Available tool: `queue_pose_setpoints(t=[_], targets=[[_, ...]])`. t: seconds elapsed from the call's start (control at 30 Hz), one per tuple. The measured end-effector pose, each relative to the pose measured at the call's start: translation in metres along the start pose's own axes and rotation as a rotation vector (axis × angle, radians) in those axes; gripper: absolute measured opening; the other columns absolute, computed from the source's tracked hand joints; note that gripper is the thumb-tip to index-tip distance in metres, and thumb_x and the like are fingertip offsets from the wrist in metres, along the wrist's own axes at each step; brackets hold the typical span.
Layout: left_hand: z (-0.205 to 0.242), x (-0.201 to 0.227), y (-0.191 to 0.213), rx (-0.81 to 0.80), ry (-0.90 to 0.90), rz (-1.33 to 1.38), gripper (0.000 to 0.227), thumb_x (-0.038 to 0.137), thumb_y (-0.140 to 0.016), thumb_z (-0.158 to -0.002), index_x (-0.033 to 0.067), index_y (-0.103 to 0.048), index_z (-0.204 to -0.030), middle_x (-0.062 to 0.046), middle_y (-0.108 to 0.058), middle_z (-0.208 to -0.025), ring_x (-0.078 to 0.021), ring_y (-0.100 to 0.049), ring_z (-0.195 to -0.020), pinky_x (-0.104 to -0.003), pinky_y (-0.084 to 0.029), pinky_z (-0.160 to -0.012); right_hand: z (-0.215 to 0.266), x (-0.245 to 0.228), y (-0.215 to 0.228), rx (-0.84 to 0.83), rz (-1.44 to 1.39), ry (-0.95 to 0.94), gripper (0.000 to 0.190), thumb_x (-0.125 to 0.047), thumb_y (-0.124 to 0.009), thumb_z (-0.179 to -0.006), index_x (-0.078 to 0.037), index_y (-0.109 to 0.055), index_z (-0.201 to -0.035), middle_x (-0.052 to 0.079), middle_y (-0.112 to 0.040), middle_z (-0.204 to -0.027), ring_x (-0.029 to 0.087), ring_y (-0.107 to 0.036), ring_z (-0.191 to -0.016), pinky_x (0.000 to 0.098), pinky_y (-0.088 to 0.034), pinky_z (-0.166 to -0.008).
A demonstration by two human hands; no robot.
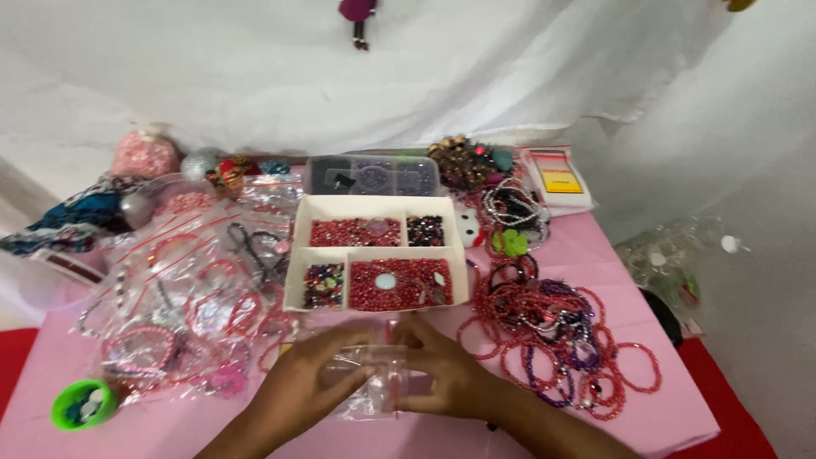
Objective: Packaging beaded bracelets into small plastic bags and organizing jewelry supplies on a workshop table.
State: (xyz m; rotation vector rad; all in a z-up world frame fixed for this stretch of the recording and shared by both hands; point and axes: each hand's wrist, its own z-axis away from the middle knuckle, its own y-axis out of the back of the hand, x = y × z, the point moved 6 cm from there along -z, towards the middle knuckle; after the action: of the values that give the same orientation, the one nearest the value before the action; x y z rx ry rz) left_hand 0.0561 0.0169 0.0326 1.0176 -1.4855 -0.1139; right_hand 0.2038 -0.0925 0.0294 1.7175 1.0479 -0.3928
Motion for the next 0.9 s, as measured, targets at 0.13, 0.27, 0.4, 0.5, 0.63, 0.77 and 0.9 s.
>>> queue_pose_setpoints(t=[0.13, 0.27, 0.4, 0.5, 0.63, 0.77, 0.9], targets=[[0.007, -0.05, -0.026, -0.132, 0.318, 0.116, 0.024, 0.035, -0.081, -0.083, 0.0263, -0.082, -0.105, 0.011, -0.087, -0.086, -0.0016, -0.075, -0.066, -0.022, -0.053, -0.06, -0.001, 0.017, 0.017, 0.14, -0.296, -0.133, 0.039, -0.02, -0.074, -0.089, -0.007, -0.054, -0.12, 0.009, -0.057, -0.113, 0.021, -0.057, -0.101, 0.0304, -0.046, -0.086], [0.006, -0.087, -0.039, -0.138, 0.293, 0.2, 0.013, 0.027, -0.084, -0.087, 0.0173, -0.076, -0.091, 0.004, -0.062, -0.07, -0.0079, -0.05, -0.062, -0.025, -0.04, -0.059, 0.0, -0.009, 0.085, 0.395, -0.037, 0.038, 0.01, -0.003, -0.062, -0.096, -0.006, -0.071, -0.1, 0.009, -0.069, -0.097, 0.021, -0.065, -0.091, 0.0355, -0.056, -0.083], [0.007, -0.115, -0.052, -0.116, 0.403, 0.225, 0.022, 0.028, -0.085, -0.085, 0.0142, -0.079, -0.102, 0.003, -0.06, -0.074, -0.0079, -0.055, -0.071, -0.023, -0.047, -0.065, 0.034, 0.012, 0.15, 0.267, 0.425, -0.697, 0.047, -0.041, -0.072, -0.088, -0.022, -0.07, -0.13, 0.013, -0.058, -0.133, 0.03, -0.056, -0.124, 0.0445, -0.044, -0.102], [0.007, -0.115, -0.049, -0.122, 0.358, 0.265, 0.017, 0.025, -0.084, -0.088, 0.0125, -0.08, -0.099, 0.002, -0.049, -0.071, -0.0103, -0.047, -0.066, -0.025, -0.042, -0.06, 0.073, 0.048, 0.155, -0.126, 0.644, -1.144, 0.096, -0.046, -0.08, -0.085, -0.034, -0.026, -0.163, 0.018, -0.016, -0.166, 0.04, -0.013, -0.153, 0.068, -0.027, -0.114], [0.002, -0.121, -0.049, -0.105, 0.484, 0.275, 0.02, 0.021, -0.087, -0.084, 0.0106, -0.082, -0.101, 0.0, -0.065, -0.07, -0.0091, -0.053, -0.064, -0.023, -0.046, -0.062, 0.097, 0.088, 0.143, -0.187, 0.655, -1.028, 0.083, -0.044, -0.072, -0.079, -0.03, -0.04, -0.155, 0.016, -0.039, -0.149, 0.039, -0.039, -0.135, 0.0542, -0.047, -0.099], [0.004, -0.148, -0.057, -0.112, 0.494, 0.168, 0.016, 0.023, -0.086, -0.084, 0.0132, -0.083, -0.096, 0.004, -0.075, -0.077, -0.0077, -0.058, -0.064, -0.021, -0.048, -0.064, 0.11, 0.113, 0.153, 0.092, 0.66, -0.932, 0.051, -0.027, -0.066, -0.086, -0.02, -0.057, -0.136, 0.013, -0.055, -0.127, 0.034, -0.054, -0.113, 0.0484, -0.05, -0.084], [0.01, -0.152, -0.057, 0.046, 0.466, 0.213, 0.011, 0.014, -0.092, -0.077, 0.0089, -0.087, -0.086, -0.004, -0.066, -0.057, -0.0129, -0.053, -0.055, -0.023, -0.039, -0.056, 0.103, 0.093, 0.189, 0.261, 0.233, -1.079, 0.038, -0.014, -0.066, -0.085, -0.014, -0.067, -0.123, 0.009, -0.063, -0.137, 0.025, -0.06, -0.12, 0.0403, -0.051, -0.1]])
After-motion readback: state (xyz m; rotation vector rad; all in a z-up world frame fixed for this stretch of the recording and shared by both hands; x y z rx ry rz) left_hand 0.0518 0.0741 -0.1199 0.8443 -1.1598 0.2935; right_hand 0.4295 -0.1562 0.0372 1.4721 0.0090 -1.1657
